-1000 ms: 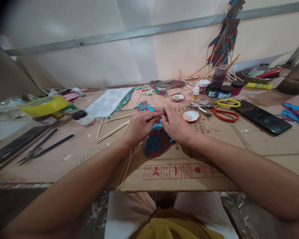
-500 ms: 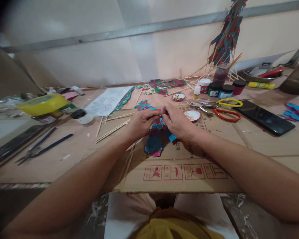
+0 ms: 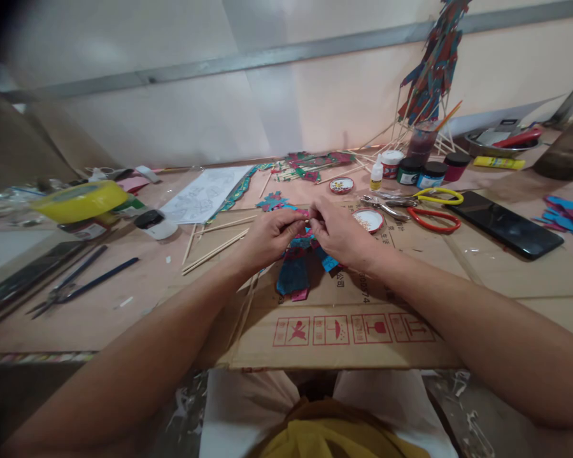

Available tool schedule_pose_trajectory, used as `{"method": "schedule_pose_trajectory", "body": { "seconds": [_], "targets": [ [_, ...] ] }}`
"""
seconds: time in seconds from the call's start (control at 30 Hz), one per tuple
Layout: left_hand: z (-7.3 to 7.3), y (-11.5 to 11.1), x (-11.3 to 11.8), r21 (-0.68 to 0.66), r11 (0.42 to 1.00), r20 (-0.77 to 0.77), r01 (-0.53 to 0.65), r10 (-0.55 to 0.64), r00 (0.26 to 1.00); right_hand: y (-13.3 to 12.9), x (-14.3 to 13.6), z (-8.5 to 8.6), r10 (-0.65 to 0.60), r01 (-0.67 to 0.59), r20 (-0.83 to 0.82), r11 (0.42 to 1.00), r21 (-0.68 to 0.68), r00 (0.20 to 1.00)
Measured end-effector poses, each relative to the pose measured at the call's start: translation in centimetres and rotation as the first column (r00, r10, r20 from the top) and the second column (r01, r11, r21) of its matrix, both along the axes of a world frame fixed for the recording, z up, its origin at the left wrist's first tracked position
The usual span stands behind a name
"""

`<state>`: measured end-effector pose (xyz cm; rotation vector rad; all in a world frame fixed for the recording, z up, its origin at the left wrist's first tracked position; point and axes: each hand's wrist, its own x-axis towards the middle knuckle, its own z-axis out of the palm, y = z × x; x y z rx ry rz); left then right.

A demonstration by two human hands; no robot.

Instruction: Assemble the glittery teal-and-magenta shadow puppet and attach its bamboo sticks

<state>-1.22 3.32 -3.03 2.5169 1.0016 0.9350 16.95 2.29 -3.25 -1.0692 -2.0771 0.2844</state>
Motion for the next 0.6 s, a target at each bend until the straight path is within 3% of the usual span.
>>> {"method": "schedule_pose_trajectory", "body": {
  "seconds": [0.6],
  "targets": [
    [0.07,-0.17,-0.01,-0.040,0.999,0.034,0.020,-0.019,0.999,-0.13,-0.01,0.29,-0.001,0.000,-0.021,0.999,-0.050,1.000]
  ]
}}
